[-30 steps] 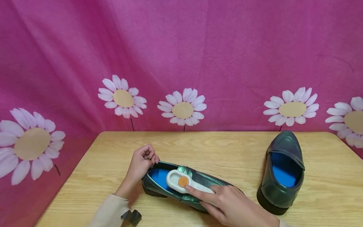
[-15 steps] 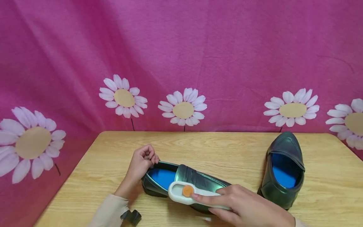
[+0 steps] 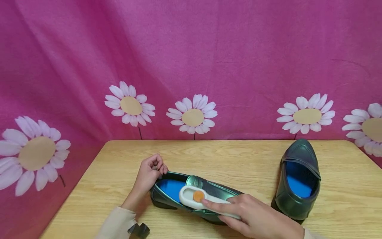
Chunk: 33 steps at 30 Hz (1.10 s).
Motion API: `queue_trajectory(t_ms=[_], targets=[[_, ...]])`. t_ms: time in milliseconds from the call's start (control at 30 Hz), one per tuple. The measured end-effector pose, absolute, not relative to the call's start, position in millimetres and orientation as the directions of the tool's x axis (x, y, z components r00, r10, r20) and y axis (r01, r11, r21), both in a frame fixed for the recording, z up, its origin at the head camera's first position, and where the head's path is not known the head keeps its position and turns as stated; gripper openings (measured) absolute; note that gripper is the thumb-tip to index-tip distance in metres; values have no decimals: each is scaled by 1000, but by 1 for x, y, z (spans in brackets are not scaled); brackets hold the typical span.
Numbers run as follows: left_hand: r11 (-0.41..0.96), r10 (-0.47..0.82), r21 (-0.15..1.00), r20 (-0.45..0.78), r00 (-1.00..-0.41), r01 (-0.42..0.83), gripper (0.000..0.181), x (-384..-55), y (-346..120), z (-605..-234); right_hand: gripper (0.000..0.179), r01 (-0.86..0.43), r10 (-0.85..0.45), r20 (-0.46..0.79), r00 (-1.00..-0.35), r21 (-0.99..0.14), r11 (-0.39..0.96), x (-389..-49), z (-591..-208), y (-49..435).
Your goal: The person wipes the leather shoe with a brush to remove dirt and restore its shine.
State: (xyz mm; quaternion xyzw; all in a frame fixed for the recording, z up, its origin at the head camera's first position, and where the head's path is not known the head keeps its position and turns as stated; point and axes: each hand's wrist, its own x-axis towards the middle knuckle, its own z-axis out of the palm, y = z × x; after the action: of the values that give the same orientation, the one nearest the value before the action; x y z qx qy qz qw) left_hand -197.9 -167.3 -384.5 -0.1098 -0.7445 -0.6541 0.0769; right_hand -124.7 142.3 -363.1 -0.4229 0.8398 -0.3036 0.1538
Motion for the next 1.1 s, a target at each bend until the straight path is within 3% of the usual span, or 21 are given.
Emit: queue_trajectory(t_ms=[67, 200, 400, 533, 767, 1100], targets=[[121, 57, 959, 253, -966, 258, 25, -197, -167, -386, 46, -595, -841, -21, -541, -697, 400, -118, -361, 144], [123, 57, 961, 241, -969, 247, 24, -199, -167, -385, 46, -639, -879, 17, -477, -693, 333, -111, -359, 147], [131, 63, 964, 226, -972, 232, 23, -199, -167, -384, 44, -643, -798, 44, -601, -621, 449, -118, -359, 153], [126, 44, 967, 216, -975, 220, 23, -197, -168, -384, 46, -677, -740, 137, -658, -538, 502, -126, -362, 157], [131, 60, 966, 216, -975, 222, 23, -196, -168, -385, 52, -701, -705, 184, -685, -430, 569, -126, -363, 156], [133, 59, 962, 232, -971, 238, 24, -194, -168, -384, 55, -676, -644, 240, -726, -417, 607, -135, -369, 156]])
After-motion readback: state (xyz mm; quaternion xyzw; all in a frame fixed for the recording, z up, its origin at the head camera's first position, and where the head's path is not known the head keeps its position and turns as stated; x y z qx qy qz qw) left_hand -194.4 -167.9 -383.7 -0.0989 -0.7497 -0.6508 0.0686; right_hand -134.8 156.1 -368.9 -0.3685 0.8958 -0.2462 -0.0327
